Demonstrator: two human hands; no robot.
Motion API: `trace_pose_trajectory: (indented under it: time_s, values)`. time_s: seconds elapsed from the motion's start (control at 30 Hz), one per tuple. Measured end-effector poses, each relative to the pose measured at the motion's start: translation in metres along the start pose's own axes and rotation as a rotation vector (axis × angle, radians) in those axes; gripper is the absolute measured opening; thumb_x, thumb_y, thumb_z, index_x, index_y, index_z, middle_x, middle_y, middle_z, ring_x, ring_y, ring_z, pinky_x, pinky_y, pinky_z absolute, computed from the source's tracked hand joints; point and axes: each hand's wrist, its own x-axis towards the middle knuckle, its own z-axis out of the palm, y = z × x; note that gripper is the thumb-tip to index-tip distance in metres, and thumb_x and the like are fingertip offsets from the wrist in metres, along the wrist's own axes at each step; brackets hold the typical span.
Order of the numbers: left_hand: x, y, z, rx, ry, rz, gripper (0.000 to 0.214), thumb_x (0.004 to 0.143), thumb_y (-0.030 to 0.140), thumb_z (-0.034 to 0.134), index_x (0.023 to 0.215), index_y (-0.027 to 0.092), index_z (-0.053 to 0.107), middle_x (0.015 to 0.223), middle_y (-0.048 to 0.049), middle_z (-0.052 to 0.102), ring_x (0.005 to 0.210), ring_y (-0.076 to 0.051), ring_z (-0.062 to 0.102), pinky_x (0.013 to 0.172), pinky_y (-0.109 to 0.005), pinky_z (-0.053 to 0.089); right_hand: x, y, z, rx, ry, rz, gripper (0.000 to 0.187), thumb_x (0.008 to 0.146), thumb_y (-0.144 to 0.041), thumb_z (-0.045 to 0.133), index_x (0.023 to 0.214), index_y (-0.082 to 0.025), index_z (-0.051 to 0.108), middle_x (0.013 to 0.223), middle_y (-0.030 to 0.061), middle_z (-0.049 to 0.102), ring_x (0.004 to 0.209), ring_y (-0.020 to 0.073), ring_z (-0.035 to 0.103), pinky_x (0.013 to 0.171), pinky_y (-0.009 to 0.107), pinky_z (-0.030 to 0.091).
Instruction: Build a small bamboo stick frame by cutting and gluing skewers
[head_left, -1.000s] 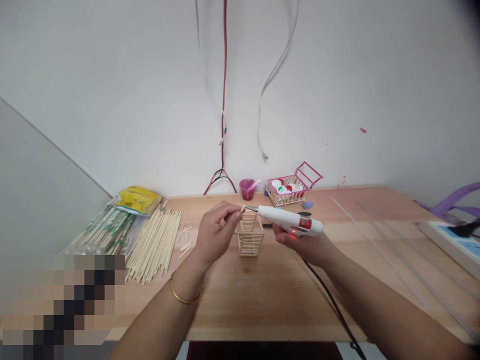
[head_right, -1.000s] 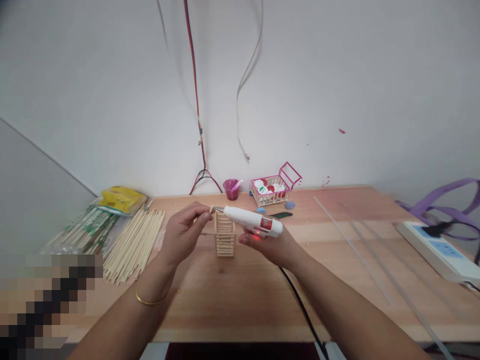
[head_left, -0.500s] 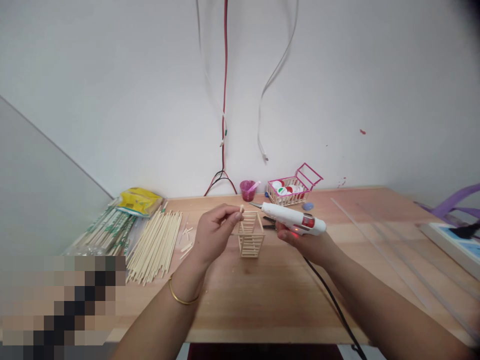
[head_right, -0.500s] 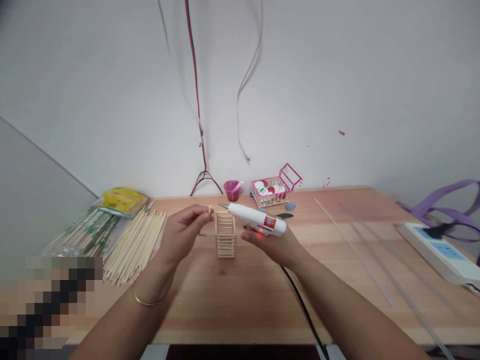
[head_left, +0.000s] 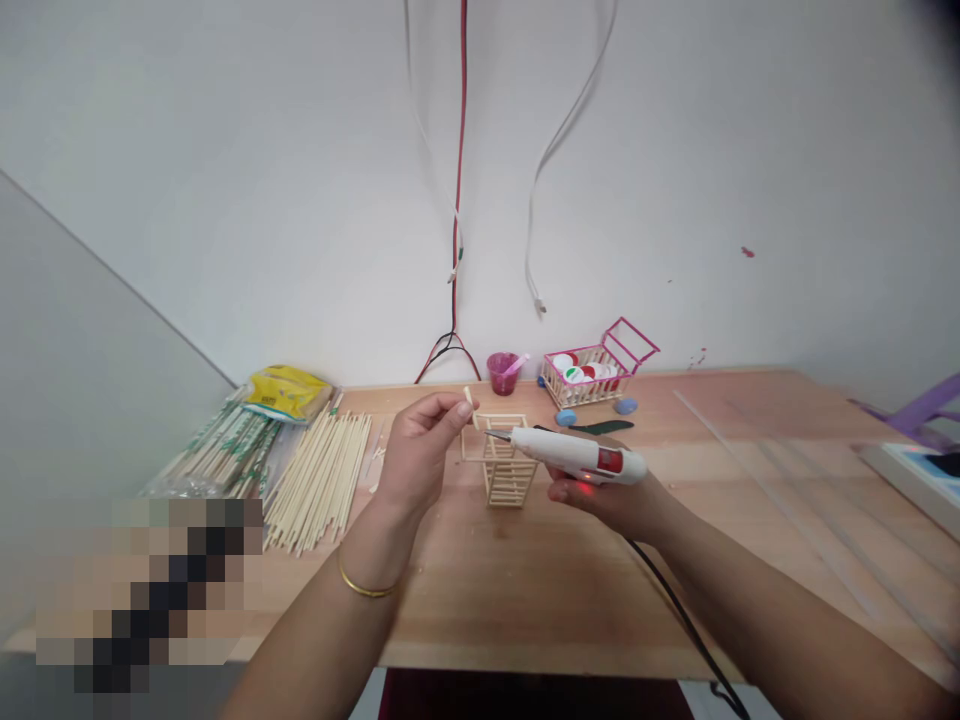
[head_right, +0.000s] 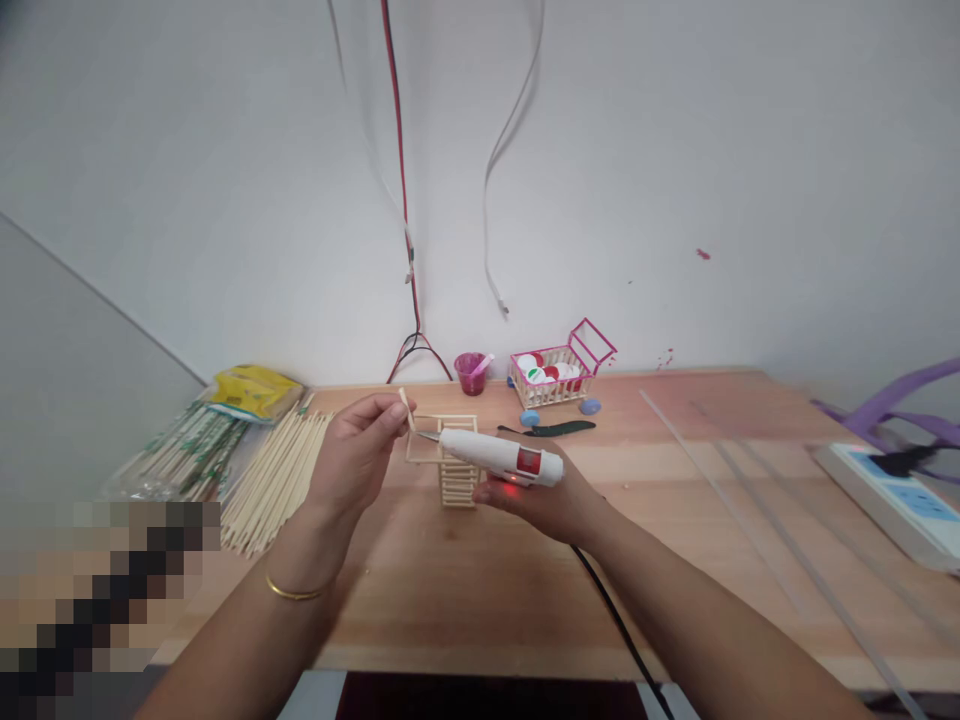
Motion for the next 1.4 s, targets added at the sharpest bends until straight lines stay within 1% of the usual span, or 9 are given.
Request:
trace_pose_trajectory:
  time_s: [0.37, 0.87, 0.97, 1.03, 1.13, 1.2, 1.27, 1.33, 1.4]
  values:
    - [0.0, -0.002, 0.0, 0.011, -0.031, 0.006, 0.013, 0.07, 0.028, 0.076, 0.076, 0.017, 0.073, 0.065, 0.0016, 0.061, 0.063, -0.008, 0.049, 0.07, -0.022, 0.041, 0.001, 0.0, 0.001, 0.001, 0.005, -0.013, 0.022, 0.07, -0.032, 0.074, 0.071, -0.018, 0.056, 0.065, -0.0018, 0.056, 0.06, 0.0123, 0.05, 0.055, 0.024, 0.04]
    - [-0.002, 0.001, 0.001, 0.011, -0.021, 0.008, 0.017, 0.067, 0.031, 0.077, 0.074, 0.017, 0.072, 0.065, 0.0004, 0.062, 0.065, -0.01, 0.052, 0.072, -0.025, 0.042, 0.0, -0.004, 0.001, -0.053, 0.031, -0.021, 0.03, 0.071, -0.039, 0.073, 0.069, -0.019, 0.051, 0.062, -0.0027, 0.053, 0.059, 0.0123, 0.049, 0.055, 0.025, 0.04]
    - [-0.001, 0.001, 0.0, -0.018, -0.045, 0.019, 0.015, 0.069, 0.03, 0.077, 0.075, 0.017, 0.072, 0.066, 0.0011, 0.061, 0.065, -0.009, 0.051, 0.072, -0.023, 0.042, 0.002, -0.002, -0.002, -0.147, 0.085, -0.042, 0.032, 0.072, -0.043, 0.071, 0.069, -0.02, 0.048, 0.062, -0.0035, 0.052, 0.058, 0.0126, 0.049, 0.055, 0.025, 0.039]
    - [0.0, 0.001, -0.002, -0.016, -0.054, 0.046, 0.013, 0.071, 0.029, 0.076, 0.075, 0.017, 0.072, 0.068, 0.001, 0.062, 0.067, -0.009, 0.051, 0.073, -0.022, 0.042, 0.003, -0.003, -0.009, -0.274, 0.141, -0.057, 0.033, 0.073, -0.046, 0.07, 0.071, -0.02, 0.049, 0.065, -0.0025, 0.055, 0.06, 0.0141, 0.05, 0.056, 0.026, 0.039]
    - [0.002, 0.001, -0.004, 0.008, -0.056, 0.079, 0.012, 0.072, 0.028, 0.074, 0.074, 0.017, 0.071, 0.073, -0.0001, 0.064, 0.07, -0.01, 0.053, 0.075, -0.023, 0.042, 0.003, -0.006, -0.024, -0.515, 0.208, -0.065, 0.029, 0.073, -0.045, 0.069, 0.082, -0.02, 0.056, 0.078, 0.0025, 0.062, 0.07, 0.0184, 0.056, 0.061, 0.028, 0.04]
    - [0.003, 0.001, -0.004, 0.036, -0.053, 0.085, 0.013, 0.073, 0.029, 0.073, 0.075, 0.017, 0.071, 0.075, -0.0013, 0.065, 0.072, -0.011, 0.055, 0.075, -0.025, 0.043, -0.002, -0.007, -0.037, -0.635, 0.189, -0.045, 0.026, 0.074, -0.04, 0.067, 0.088, -0.02, 0.059, 0.085, 0.0056, 0.065, 0.073, 0.0203, 0.059, 0.061, 0.028, 0.04]
    - [0.003, 0.001, -0.005, 0.077, -0.051, 0.091, 0.013, 0.073, 0.029, 0.072, 0.077, 0.017, 0.071, 0.076, -0.0019, 0.066, 0.074, -0.013, 0.056, 0.077, -0.026, 0.044, -0.013, -0.002, -0.05, -0.719, 0.116, 0.021, 0.022, 0.074, -0.038, 0.065, 0.086, -0.019, 0.06, 0.082, 0.0061, 0.065, 0.069, 0.0205, 0.059, 0.058, 0.029, 0.039]
    - [0.002, 0.002, -0.005, 0.121, -0.061, 0.102, 0.012, 0.074, 0.028, 0.072, 0.079, 0.017, 0.071, 0.079, -0.0018, 0.067, 0.078, -0.013, 0.057, 0.08, -0.026, 0.044, -0.028, 0.009, -0.061, -0.803, 0.069, 0.137, 0.023, 0.073, -0.04, 0.064, 0.082, -0.02, 0.061, 0.079, 0.0062, 0.065, 0.066, 0.021, 0.059, 0.056, 0.029, 0.038]
    - [0.001, 0.004, -0.005, 0.162, -0.088, 0.109, 0.011, 0.074, 0.026, 0.071, 0.081, 0.018, 0.071, 0.082, -0.0019, 0.067, 0.081, -0.013, 0.058, 0.081, -0.026, 0.044, -0.046, 0.024, -0.07, -0.901, 0.108, 0.277, 0.026, 0.069, -0.043, 0.066, 0.078, -0.019, 0.06, 0.076, 0.0077, 0.065, 0.063, 0.0221, 0.058, 0.053, 0.03, 0.036]
